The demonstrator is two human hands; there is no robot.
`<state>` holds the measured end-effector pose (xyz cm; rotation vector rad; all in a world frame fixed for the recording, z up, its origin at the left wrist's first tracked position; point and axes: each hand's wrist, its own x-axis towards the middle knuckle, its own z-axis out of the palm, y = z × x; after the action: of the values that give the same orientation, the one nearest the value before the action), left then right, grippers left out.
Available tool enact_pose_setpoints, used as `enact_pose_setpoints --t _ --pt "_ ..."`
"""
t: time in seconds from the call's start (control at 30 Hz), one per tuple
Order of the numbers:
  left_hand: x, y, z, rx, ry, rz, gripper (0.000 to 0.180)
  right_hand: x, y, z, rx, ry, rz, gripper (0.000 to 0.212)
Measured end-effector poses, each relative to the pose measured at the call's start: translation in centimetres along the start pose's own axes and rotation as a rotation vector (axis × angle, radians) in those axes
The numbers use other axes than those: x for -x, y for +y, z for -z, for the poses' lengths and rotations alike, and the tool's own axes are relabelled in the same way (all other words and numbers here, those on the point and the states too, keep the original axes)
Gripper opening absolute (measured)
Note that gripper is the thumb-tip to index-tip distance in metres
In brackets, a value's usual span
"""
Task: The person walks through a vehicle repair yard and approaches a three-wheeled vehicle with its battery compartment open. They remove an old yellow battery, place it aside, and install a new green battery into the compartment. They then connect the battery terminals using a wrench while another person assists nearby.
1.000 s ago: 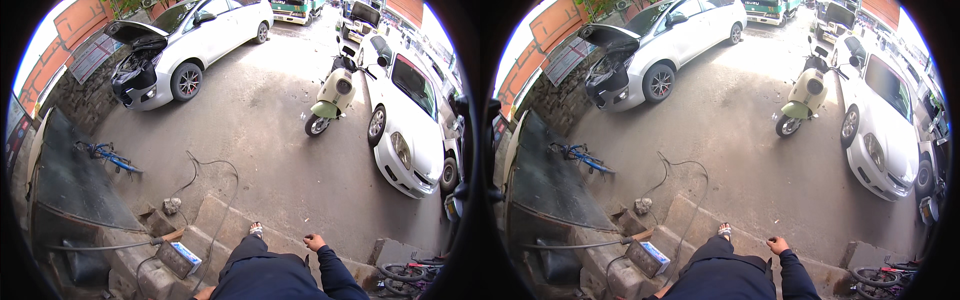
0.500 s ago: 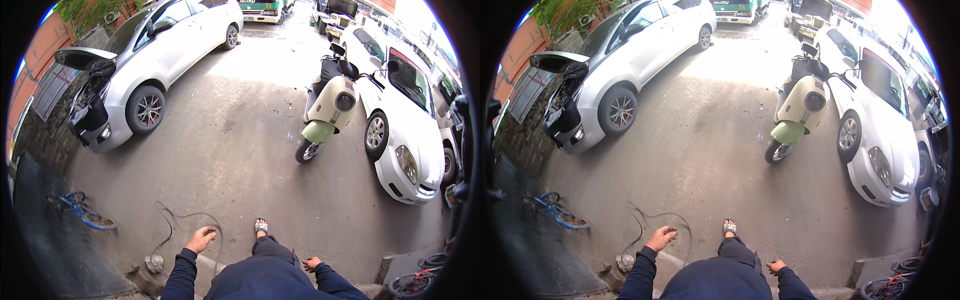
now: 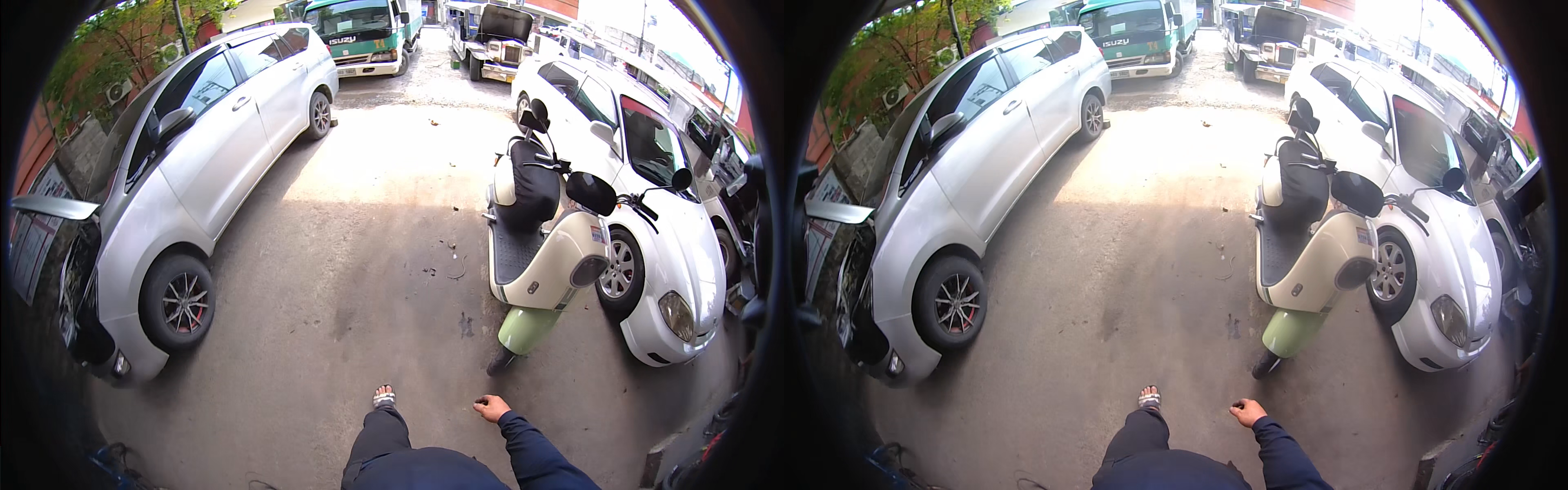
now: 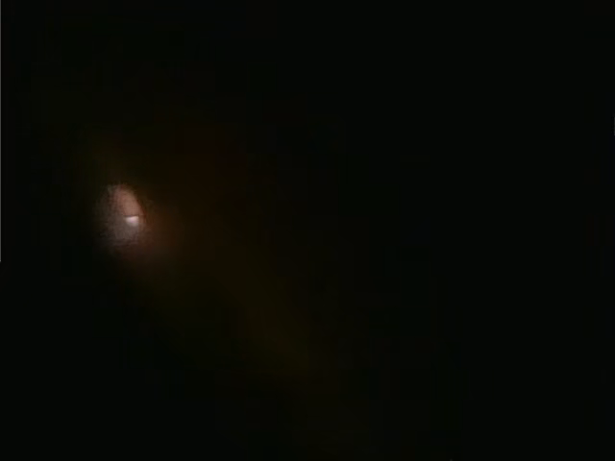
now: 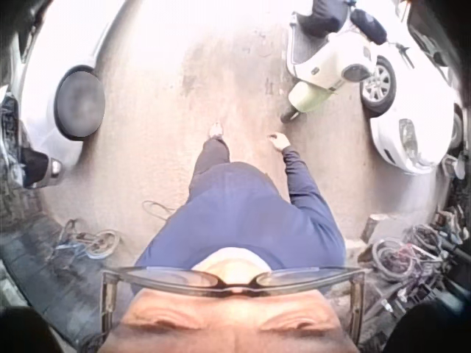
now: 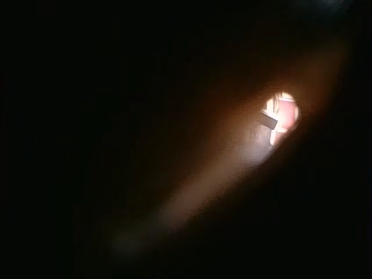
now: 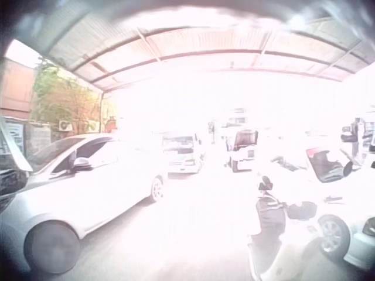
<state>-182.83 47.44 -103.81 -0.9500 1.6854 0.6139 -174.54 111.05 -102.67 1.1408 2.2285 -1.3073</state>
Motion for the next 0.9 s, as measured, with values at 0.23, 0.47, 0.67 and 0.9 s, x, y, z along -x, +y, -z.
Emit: enact_pose_setpoints --t 0.23,0.47,0.67,0.9 --pt "1.9 43.5 9.1 -0.024 0.113 -0.492 0.033 -8.5 -5.4 0.6 -0.174 -0.344 -0.638 0.036" --pt "11.1 90.6 10.2 -0.064 0.223 -1.097 0.032 -30.7 -2.7 0.6 -0.067 -0.540 -0.474 0.046" --pt "8.8 104.8 4.0 -0.250 0.113 -0.794 0.035 -55.6 -19.7 13.4 -0.128 -0.223 -0.601 0.047" --pt "3.1 114.2 2.1 -0.513 0.001 -0.141 0.046 -82.0 -52.6 39.2 -0.215 0.204 0.090 0.047"
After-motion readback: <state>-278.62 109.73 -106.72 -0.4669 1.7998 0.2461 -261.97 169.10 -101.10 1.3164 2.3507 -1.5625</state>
